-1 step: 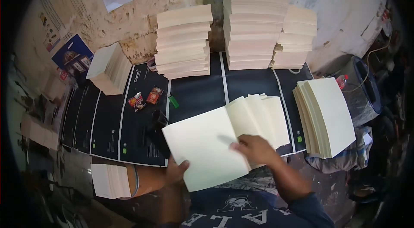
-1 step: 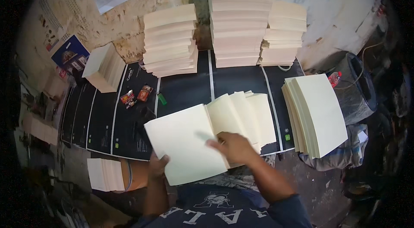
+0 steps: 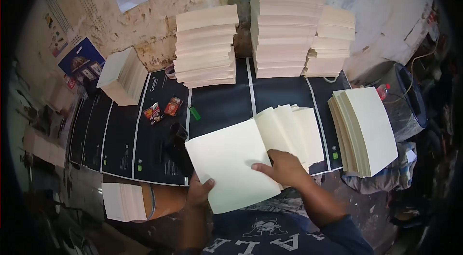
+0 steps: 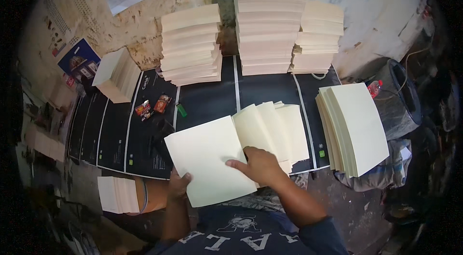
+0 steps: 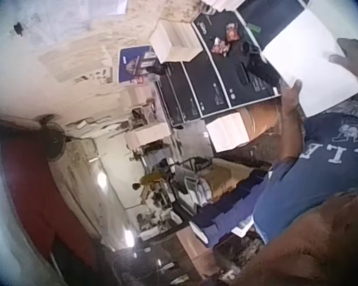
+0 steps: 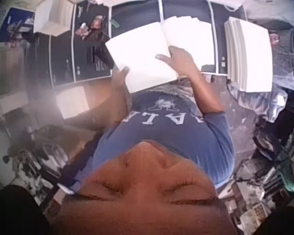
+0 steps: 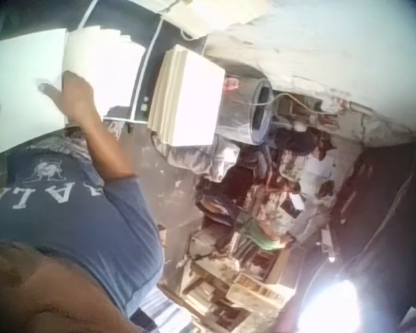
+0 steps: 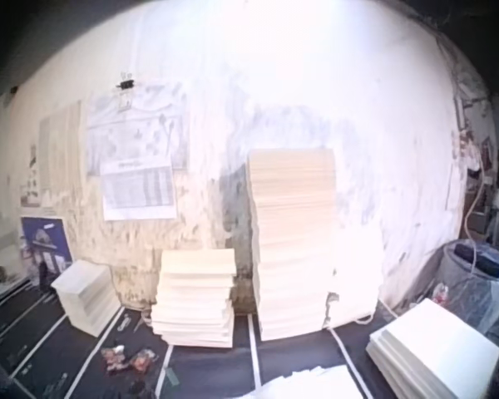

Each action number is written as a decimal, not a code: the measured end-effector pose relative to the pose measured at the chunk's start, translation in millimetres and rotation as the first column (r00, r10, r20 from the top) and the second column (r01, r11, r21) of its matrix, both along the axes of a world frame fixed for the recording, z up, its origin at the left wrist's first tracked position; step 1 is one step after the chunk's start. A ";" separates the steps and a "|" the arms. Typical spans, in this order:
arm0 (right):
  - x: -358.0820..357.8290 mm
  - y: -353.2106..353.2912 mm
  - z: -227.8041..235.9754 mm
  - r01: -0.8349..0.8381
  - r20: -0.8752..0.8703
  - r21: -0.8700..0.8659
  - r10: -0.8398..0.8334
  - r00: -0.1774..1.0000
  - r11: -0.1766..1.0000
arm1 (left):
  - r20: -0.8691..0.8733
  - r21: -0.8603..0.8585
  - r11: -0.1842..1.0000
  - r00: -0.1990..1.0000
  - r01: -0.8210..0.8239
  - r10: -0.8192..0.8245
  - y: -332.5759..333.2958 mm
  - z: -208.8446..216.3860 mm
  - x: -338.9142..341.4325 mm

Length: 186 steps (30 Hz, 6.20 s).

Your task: The person picks up groups of paper from a pile, fans them out to check alignment, and stacks them together on the table before folding a small stack and placing it onto another pile.

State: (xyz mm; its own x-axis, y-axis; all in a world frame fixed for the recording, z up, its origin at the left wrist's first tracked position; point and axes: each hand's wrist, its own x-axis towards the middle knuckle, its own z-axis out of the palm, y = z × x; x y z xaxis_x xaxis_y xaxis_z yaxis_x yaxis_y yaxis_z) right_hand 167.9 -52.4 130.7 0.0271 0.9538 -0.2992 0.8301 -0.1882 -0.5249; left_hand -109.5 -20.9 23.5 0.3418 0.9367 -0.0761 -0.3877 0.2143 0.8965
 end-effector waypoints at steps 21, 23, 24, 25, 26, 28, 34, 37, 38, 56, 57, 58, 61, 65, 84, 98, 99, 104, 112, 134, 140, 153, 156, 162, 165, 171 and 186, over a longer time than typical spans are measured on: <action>25.5 0.9 -23.0 0.146 -0.254 -0.077 -0.161 0.954 0.986 | 0.110 -0.052 0.997 0.992 -0.061 0.067 -4.0 9.1 -3.9; 2.2 -0.1 -21.9 0.075 -0.108 0.072 -0.067 0.992 0.995 | 0.077 0.002 0.998 0.995 -0.058 0.058 -3.5 -2.1 2.0; 9.8 1.6 -19.6 0.140 -0.174 0.019 -0.134 0.975 0.990 | 0.061 0.029 0.998 0.997 -0.058 0.056 -3.3 -5.4 1.7; 25.1 2.0 -19.3 0.200 -0.237 -0.040 -0.204 0.950 0.979 | 0.076 0.011 0.998 0.995 -0.060 0.059 -1.4 -1.9 -2.8; 46.1 -1.8 -31.4 0.303 -0.275 0.063 -0.276 0.921 0.951 | 0.093 -0.011 0.998 0.994 -0.055 0.056 0.0 5.8 -9.3; 84.5 -4.4 -49.4 0.406 -0.415 -0.066 -0.395 0.820 0.912 | 0.163 -0.030 1.000 0.987 -0.002 0.007 2.5 26.9 -15.2; 10.1 -0.6 -24.0 0.129 -0.157 0.016 -0.125 0.980 0.992 | 0.052 0.003 1.000 0.999 -0.007 0.007 -3.4 -0.5 2.0; 53.1 -1.4 -24.6 0.341 -0.211 -0.068 -0.348 0.914 0.938 | 0.046 0.007 0.999 0.998 -0.044 0.043 -1.6 0.7 -13.8; 71.8 -7.8 -31.3 0.439 -0.570 -0.062 -0.393 0.721 0.896 | 0.110 -0.037 0.998 0.993 -0.041 0.045 -0.2 9.7 -15.8; 44.4 -6.7 -146.5 -0.003 0.497 0.382 -0.203 0.844 0.924 | 0.059 0.020 0.994 0.993 -0.106 0.104 5.0 3.7 -18.8; 48.6 -5.2 -148.2 0.016 0.488 0.392 -0.222 0.844 0.920 | 0.031 0.041 0.995 0.995 -0.094 0.093 5.2 2.0 -17.4; 60.5 1.6 -149.2 0.032 0.502 0.411 -0.256 0.826 0.911 | 0.060 0.037 0.995 0.994 -0.088 0.086 6.7 5.9 -10.3; 103.2 -0.4 -161.7 0.123 0.546 0.416 -0.356 0.758 0.901 | 0.101 0.010 0.999 0.994 -0.053 0.051 2.7 16.1 -0.5; 149.6 -21.0 -156.7 0.212 0.532 0.322 -0.362 0.765 0.922 | 0.129 0.016 1.000 0.992 -0.006 0.004 2.4 11.5 8.9; 39.7 -28.4 -36.1 0.226 -0.270 -0.095 -0.244 0.931 0.969 | 0.101 0.073 0.997 0.995 0.003 -0.011 1.8 -9.7 18.1; 125.2 -39.7 -68.4 0.481 -0.085 0.222 -0.475 0.876 0.848 | 0.119 0.019 1.000 0.993 -0.012 0.010 8.8 -4.3 -4.3; 129.7 -44.9 -86.9 0.444 0.074 0.393 -0.510 0.857 0.805 | 0.140 0.019 1.000 0.990 0.013 -0.015 10.3 1.2 -1.2; 38.1 -27.9 -41.2 0.257 -0.003 0.477 -0.291 0.957 0.840 | 0.128 -0.031 0.999 0.992 0.012 -0.008 0.1 22.9 20.3; 82.1 -29.7 -38.4 0.504 -0.385 -0.018 -0.471 0.794 0.864 | 0.059 0.034 0.999 0.998 -0.005 0.003 5.3 23.5 8.7; 86.4 -47.7 -1.2 0.556 -0.239 0.394 -0.503 0.831 0.732 | 0.087 0.041 0.999 0.996 -0.017 0.014 17.6 14.8 -20.8; 126.2 -66.0 4.8 0.729 -0.362 0.639 -0.740 0.567 0.246 | 0.054 0.043 0.999 0.998 -0.014 0.011 19.1 14.7 -20.7; 94.9 -11.1 -156.6 -0.092 0.423 0.516 -0.159 0.892 0.852 | 0.086 -0.013 1.000 0.996 0.003 -0.002 11.4 25.5 3.2; 52.7 -2.3 -79.3 0.178 0.053 0.586 -0.257 0.965 0.790 | 0.061 -0.018 1.000 0.998 0.006 -0.005 11.7 26.1 0.3; 5.4 -18.4 -13.8 0.192 -0.370 0.023 -0.170 0.913 0.981 | 0.068 0.004 0.998 0.996 0.057 -0.057 11.7 27.0 6.2; 4.7 -25.0 -27.5 0.295 -0.491 0.061 -0.228 0.840 0.953 | 0.052 0.010 0.999 0.997 0.047 -0.048 11.9 26.2 7.0; 40.8 -26.5 -34.2 0.458 -0.295 -0.040 -0.449 0.844 0.888 | 0.047 -0.007 1.000 0.999 -0.007 0.008 14.6 19.8 -11.4; 13.5 -23.2 -30.5 0.364 -0.399 0.063 -0.311 0.862 0.929 | 0.040 0.029 0.997 0.996 0.075 -0.076 16.8 25.4 12.0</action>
